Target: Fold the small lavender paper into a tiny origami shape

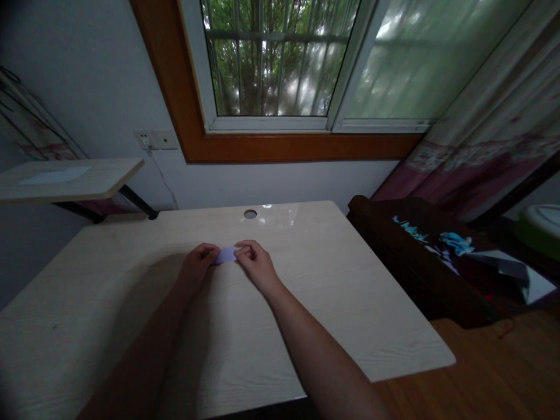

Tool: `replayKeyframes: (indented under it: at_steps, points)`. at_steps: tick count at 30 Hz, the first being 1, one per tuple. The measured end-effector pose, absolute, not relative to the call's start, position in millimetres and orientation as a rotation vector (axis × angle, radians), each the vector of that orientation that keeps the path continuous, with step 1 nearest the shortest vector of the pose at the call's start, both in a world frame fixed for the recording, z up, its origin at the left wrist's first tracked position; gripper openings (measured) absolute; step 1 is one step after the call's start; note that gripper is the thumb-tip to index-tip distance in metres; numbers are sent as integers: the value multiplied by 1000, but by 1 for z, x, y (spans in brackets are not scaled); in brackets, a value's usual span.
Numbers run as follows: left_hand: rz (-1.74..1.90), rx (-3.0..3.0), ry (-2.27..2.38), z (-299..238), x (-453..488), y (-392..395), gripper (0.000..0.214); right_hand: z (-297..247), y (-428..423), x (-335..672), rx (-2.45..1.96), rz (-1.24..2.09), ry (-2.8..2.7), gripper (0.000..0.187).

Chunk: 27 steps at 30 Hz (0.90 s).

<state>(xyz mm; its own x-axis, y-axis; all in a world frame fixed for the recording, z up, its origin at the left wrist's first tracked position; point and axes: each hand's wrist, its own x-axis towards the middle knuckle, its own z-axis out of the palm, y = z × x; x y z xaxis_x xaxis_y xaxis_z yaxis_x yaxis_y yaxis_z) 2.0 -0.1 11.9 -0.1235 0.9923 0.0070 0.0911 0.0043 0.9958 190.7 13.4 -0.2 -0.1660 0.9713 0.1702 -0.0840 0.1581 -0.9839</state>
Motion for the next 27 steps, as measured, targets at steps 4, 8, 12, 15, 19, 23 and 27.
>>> replayKeyframes:
  at_steps: [4,8,12,15,19,23,27]
  points:
    - [1240,1217,1302,11,6,0,32,-1,12,187,-888,1314,-1366,32]
    - [1245,1198,1243,15,8,-3,38,1,13,187,-842,1392,-1225,29]
    - [1218,1161,1169,19,9,-6,44,-1,16,189,-813,1422,-1155,28]
    - [1201,1165,1156,19,8,-7,43,-3,17,189,-813,1427,-1143,28]
    - [1203,1178,1158,17,7,-7,40,-2,16,187,-828,1398,-1164,27]
    - [1204,1189,1181,15,7,-6,38,-1,13,188,-866,1298,-1277,25]
    - [1152,1270,1254,16,6,-4,31,2,8,191,-910,1139,-1494,23]
